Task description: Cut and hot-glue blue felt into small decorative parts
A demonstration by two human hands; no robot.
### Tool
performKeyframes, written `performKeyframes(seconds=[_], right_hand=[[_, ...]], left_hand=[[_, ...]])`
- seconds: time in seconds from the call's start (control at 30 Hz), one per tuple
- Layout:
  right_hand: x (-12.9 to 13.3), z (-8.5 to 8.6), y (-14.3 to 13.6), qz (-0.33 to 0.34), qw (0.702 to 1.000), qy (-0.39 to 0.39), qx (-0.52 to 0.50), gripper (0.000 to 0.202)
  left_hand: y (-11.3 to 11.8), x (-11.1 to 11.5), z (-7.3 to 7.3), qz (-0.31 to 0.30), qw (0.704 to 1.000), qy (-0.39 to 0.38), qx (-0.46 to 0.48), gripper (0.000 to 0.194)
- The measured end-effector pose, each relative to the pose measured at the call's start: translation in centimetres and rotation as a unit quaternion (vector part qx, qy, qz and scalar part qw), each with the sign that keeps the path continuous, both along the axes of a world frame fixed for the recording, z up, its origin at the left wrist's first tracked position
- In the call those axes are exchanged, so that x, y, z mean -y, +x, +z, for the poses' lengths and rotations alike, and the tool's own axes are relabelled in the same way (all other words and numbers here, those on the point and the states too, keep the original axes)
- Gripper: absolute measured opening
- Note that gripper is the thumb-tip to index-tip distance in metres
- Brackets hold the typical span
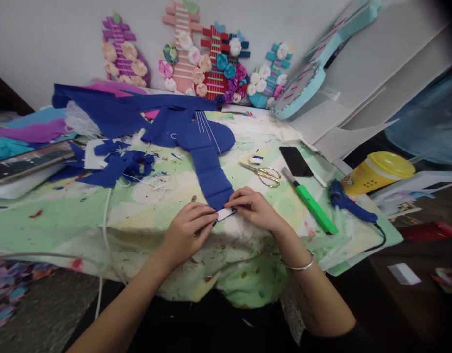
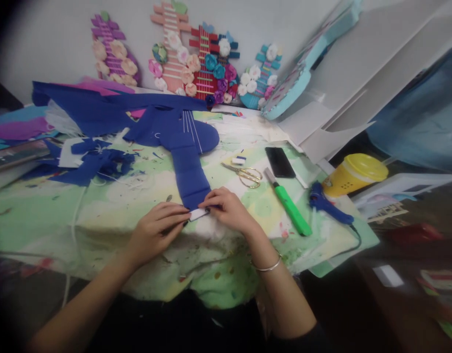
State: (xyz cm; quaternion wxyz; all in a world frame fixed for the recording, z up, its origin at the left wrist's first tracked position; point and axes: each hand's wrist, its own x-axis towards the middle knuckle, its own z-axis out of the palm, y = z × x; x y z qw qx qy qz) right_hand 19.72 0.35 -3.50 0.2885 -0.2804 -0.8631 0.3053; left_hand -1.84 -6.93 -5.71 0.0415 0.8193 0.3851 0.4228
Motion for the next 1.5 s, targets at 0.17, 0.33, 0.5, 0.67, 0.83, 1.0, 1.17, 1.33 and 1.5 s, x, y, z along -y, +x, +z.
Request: performKeyframes(seconds=[0.17,0.33,0.5,0.67,0.83,1.0,1.17,1.33,1.5], right_hand=[[0.0,0.0,0.0,-0.004,1.0,-0.002,-0.002,0.036],[0.0,-0.1,0.0,-0.008,1.0,-0.001,0.004,0.032],[-0.2,-0.2,-0.1,-0.007,1.0,0.005,0.001,0.031],[0.0,-0.2,-0.1,-0.007,1.0,0.001,0.001,0.031],[-0.8,-0.2,-0.3,-0.113,0.989,-0.075,-0.054,0.028],[-4.9,0.6,-2.3,-0.265,0.959,-0.105,0.0,0.027],[-10.0,1.7,-6.1,-0.296,0.947,-0.118,0.037,0.036],[-12.7,1.5,-9.0,-0.317,0.94,-0.121,0.036,0.035],[-13.9,1.4,-9.2,-0.341,0.935,-0.091,-0.003,0.03]], left_hand=[[0.0,0.0,0.0,-0.002,1.0,0.003,0.0,0.022],[0.0,-0.1,0.0,-0.003,1.0,0.008,-0.002,0.022],[0.0,-0.1,0.0,-0.004,1.0,0.01,-0.011,0.021],[0.2,0.0,0.1,0.006,1.0,0.004,-0.01,0.019],[0.2,0.1,0.3,0.008,1.0,0.0,-0.014,0.019],[0.8,-0.1,1.4,0.029,0.998,-0.02,-0.055,0.009],[1.8,-1.1,2.4,0.034,0.992,-0.021,-0.121,0.01],[2.0,-1.9,2.8,0.013,0.985,-0.033,-0.166,0.009],[1.3,-3.1,3.1,-0.002,0.977,-0.052,-0.205,0.013]])
